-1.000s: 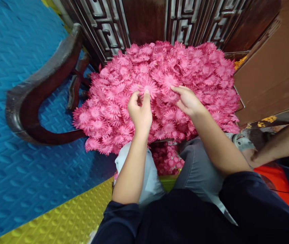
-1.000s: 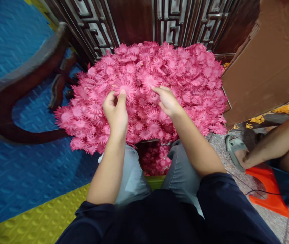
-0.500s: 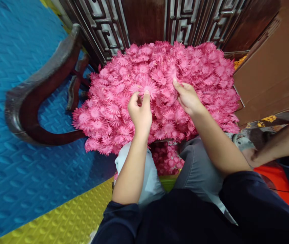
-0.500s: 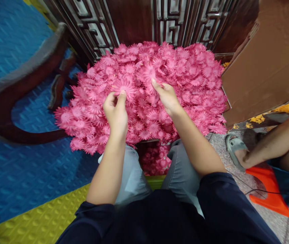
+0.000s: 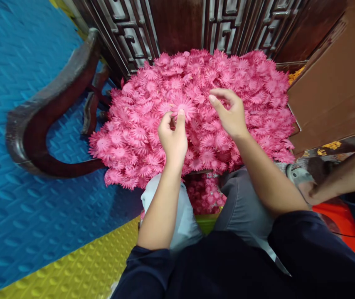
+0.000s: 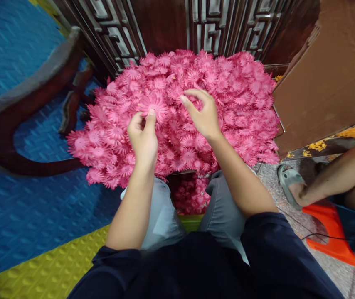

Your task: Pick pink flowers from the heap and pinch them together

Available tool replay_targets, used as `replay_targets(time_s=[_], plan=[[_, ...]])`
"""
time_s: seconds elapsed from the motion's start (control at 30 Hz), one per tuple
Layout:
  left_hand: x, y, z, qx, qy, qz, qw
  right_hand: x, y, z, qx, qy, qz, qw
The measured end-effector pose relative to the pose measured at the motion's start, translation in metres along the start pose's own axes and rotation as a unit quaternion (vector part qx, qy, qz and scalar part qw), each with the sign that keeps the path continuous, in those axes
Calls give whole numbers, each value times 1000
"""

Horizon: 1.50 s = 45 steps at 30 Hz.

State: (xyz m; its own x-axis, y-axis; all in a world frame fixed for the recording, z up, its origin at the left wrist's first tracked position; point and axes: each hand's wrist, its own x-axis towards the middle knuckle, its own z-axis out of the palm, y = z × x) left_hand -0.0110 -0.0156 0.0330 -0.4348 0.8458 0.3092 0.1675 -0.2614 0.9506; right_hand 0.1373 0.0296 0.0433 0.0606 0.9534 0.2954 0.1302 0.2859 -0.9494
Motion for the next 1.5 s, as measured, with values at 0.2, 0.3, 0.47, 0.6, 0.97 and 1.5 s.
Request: replay_targets(time_s=[0.2, 0.3, 0.47, 0.6, 0.97, 1.5], plan=[[-3, 0, 1, 52, -59, 30, 996, -14, -15, 19, 95, -127, 71, 985], [-3, -2, 1, 80, -72, 48, 993, -17, -12, 23, 125, -138, 77, 979], [-4, -3, 3, 102, -69, 89, 988, -15, -4, 21, 137, -143, 86, 976], [-4, -3, 3, 113, -72, 129, 983, -15, -5, 21, 154, -145, 92, 973], [-4, -2, 2, 118, -72, 163, 977, -16, -7, 21, 192, -151, 127, 961], [-3, 1, 0, 59, -13, 51, 997, -6, 13, 11, 188, -69, 156, 967]])
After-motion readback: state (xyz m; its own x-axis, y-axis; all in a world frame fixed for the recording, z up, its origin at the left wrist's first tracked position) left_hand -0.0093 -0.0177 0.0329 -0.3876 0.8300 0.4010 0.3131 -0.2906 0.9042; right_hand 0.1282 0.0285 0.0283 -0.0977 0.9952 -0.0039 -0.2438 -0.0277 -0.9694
